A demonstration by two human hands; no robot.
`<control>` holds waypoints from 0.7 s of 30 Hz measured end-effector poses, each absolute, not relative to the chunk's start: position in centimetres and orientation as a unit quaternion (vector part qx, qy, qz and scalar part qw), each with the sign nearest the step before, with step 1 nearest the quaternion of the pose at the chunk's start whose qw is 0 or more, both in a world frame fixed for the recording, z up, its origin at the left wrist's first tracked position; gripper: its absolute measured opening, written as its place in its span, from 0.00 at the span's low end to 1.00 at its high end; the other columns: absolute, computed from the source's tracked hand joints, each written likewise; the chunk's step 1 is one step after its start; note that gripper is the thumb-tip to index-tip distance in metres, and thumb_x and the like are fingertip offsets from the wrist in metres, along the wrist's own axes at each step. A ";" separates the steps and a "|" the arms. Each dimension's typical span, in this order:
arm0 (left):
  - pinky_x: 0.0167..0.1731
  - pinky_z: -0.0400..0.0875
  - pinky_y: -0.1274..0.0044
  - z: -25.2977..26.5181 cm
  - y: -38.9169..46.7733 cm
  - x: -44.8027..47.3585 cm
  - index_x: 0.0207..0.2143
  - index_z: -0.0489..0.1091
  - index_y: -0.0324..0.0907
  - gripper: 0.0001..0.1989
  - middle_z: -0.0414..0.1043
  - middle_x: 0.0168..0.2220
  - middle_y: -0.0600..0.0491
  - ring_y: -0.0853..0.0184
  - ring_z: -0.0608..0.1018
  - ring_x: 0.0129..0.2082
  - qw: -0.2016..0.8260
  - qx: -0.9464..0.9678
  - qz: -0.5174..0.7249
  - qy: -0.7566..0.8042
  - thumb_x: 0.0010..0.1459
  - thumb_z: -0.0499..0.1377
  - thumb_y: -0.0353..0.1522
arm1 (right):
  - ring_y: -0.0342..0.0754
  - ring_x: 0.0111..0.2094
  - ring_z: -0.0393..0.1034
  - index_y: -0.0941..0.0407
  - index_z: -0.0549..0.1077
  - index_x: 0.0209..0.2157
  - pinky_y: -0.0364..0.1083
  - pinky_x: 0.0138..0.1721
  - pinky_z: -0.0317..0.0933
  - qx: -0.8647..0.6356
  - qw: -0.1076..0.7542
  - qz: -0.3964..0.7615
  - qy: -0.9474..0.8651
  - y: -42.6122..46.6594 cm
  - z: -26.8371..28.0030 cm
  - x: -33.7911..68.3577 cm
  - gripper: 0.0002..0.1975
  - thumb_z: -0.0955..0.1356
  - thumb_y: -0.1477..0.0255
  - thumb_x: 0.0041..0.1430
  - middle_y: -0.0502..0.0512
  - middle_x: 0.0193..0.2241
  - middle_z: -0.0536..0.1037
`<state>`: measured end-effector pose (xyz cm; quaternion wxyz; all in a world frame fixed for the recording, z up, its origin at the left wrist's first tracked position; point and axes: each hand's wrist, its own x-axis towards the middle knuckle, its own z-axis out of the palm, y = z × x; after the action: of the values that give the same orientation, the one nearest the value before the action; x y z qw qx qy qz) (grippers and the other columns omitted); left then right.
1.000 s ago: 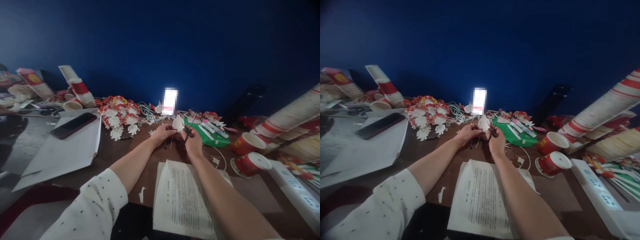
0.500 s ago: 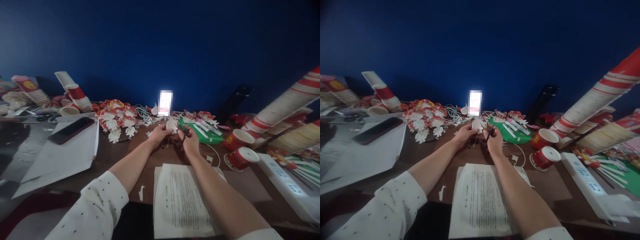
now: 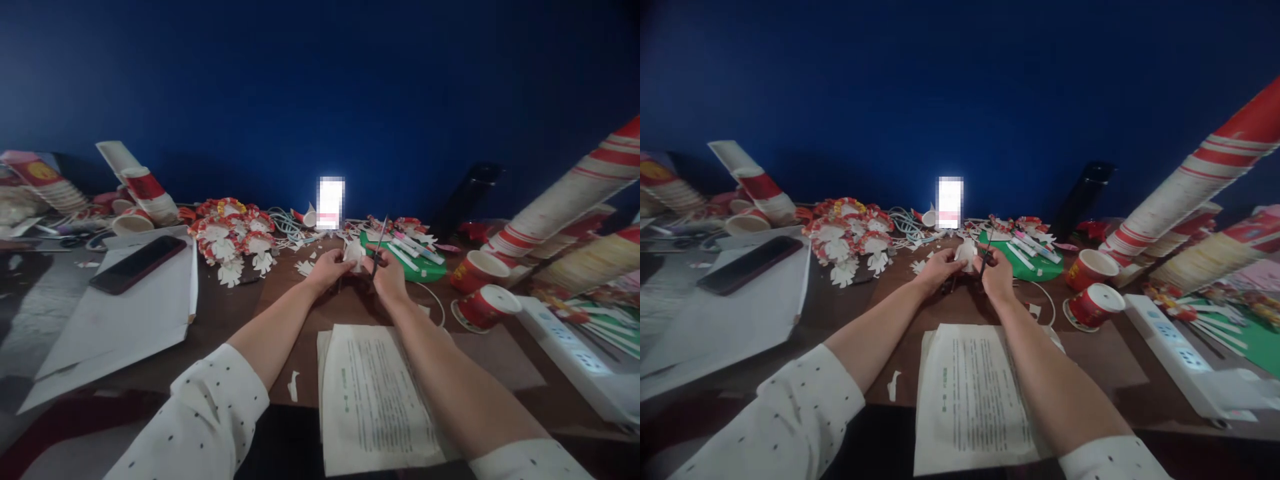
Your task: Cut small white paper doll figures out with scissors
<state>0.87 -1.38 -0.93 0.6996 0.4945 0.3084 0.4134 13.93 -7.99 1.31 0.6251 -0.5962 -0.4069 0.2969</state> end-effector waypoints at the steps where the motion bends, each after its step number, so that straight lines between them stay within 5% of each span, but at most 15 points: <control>1: 0.34 0.74 0.76 -1.0 -1.4 0.9 0.36 0.77 0.38 0.16 0.79 0.31 0.51 0.67 0.79 0.29 0.691 0.504 0.413 0.312 0.44 0.73 0.33 | 0.47 0.29 0.71 0.57 0.77 0.46 0.46 0.31 0.66 -0.589 0.630 0.305 -0.405 -7.9 1.2 13.9 0.29 0.77 0.57 0.42 0.51 0.28 0.79; 12: 0.28 0.70 0.79 -1.0 -1.4 0.8 0.35 0.77 0.37 0.18 0.76 0.26 0.53 0.71 0.74 0.24 0.710 0.457 0.430 0.320 0.45 0.73 0.39 | 0.43 0.27 0.69 0.55 0.77 0.44 0.44 0.30 0.63 -0.543 0.634 0.386 -0.393 -7.8 -0.2 13.6 0.29 0.80 0.58 0.39 0.47 0.27 0.77; 21: 0.25 0.70 0.76 -0.5 -0.9 0.2 0.36 0.74 0.38 0.23 0.75 0.24 0.54 0.69 0.74 0.21 0.732 0.385 0.483 0.287 0.40 0.73 0.41 | 0.43 0.23 0.66 0.56 0.80 0.37 0.39 0.17 0.46 -0.577 0.501 0.463 -0.449 -9.1 1.2 13.5 0.25 0.77 0.50 0.46 0.52 0.26 0.78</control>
<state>0.21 -0.95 -0.47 0.7322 0.3852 0.2871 0.4827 13.47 -9.13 1.20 0.5009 -0.5774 -0.4489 0.4628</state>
